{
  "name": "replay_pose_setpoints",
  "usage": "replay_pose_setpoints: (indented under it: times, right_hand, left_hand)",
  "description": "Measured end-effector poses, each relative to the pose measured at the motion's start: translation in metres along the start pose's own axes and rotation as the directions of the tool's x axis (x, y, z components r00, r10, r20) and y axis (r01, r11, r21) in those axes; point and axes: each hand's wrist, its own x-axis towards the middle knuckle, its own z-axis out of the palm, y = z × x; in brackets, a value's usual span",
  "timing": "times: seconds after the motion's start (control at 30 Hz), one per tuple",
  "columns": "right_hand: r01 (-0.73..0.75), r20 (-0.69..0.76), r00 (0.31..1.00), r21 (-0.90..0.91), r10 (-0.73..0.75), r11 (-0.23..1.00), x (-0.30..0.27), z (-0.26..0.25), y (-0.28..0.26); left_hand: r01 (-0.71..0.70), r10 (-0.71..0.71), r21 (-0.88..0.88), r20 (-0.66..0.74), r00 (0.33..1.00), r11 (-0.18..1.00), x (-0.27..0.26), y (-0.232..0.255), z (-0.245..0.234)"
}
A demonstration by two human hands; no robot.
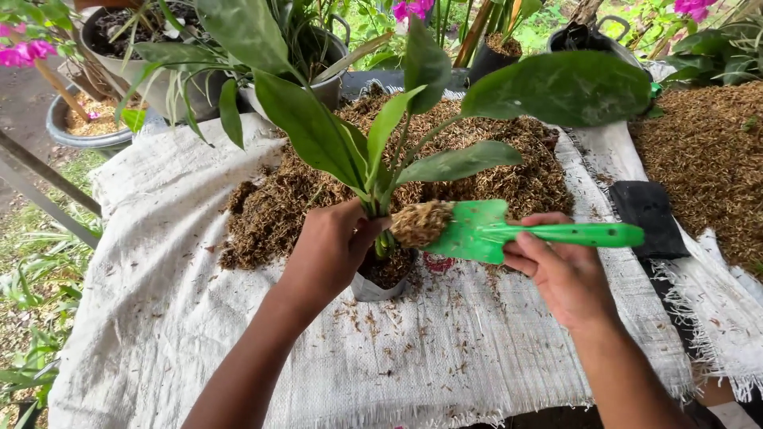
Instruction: The person places a green leafy plant into a small black pot and uses a green trowel to scoop and add brown fibrous potting medium around the base. They continue to fill the pot with the medium, pressing it down gently with their hands to secure the plant.
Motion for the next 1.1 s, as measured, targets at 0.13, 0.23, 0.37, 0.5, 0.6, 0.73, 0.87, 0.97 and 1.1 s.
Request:
replay_pose_setpoints:
  times: [0.13,0.23,0.37,0.5,0.6,0.73,0.87,0.97,1.1]
  right_hand:
    - [0.112,0.175,0.982,-0.227,-0.073,0.967,0.017,0.020,-0.010]
    - [0.199,0.309,0.946,-0.331,-0.093,0.922,0.032,0.030,-0.022]
    - [0.505,0.602,0.768,-0.360,-0.218,0.785,0.048,0.044,-0.037]
    - [0.588,0.701,0.665,-0.279,-0.258,0.759,0.059,0.054,-0.038]
    - [0.612,0.694,0.658,-0.265,-0.293,0.746,0.069,0.046,-0.039]
    - [0.577,0.649,0.716,-0.340,-0.259,0.743,0.074,0.024,-0.051]
    - [0.546,0.647,0.724,-0.327,-0.238,0.771,0.057,0.041,-0.049]
    - [0.527,0.606,0.748,-0.296,-0.269,0.797,0.057,0.034,-0.046]
    - [0.463,0.557,0.802,-0.347,-0.218,0.816,0.047,0.046,-0.044]
  left_hand:
    - [-0.008,0.008,-0.001,0.001,1.000,1.000,-0.001,0.009,-0.004]
    - [-0.001,0.001,0.006,0.029,1.000,1.000,-0.003,0.011,-0.005]
    - [-0.003,0.005,-0.038,0.058,0.998,0.999,-0.001,0.007,-0.005]
    - [-0.012,0.013,-0.017,0.054,0.998,1.000,0.001,0.014,-0.005]
    - [0.012,-0.011,-0.016,0.075,0.997,1.000,0.001,0.010,-0.005]
    - [-0.017,0.019,-0.043,0.044,0.999,0.999,-0.001,0.001,-0.005]
    - [-0.016,0.018,-0.024,0.058,0.998,1.000,-0.001,0.006,-0.005]
    - [-0.035,0.036,-0.027,0.051,0.998,0.999,0.005,0.008,-0.004]
    - [-0.028,0.029,-0.014,0.041,0.999,0.999,0.007,0.008,-0.003]
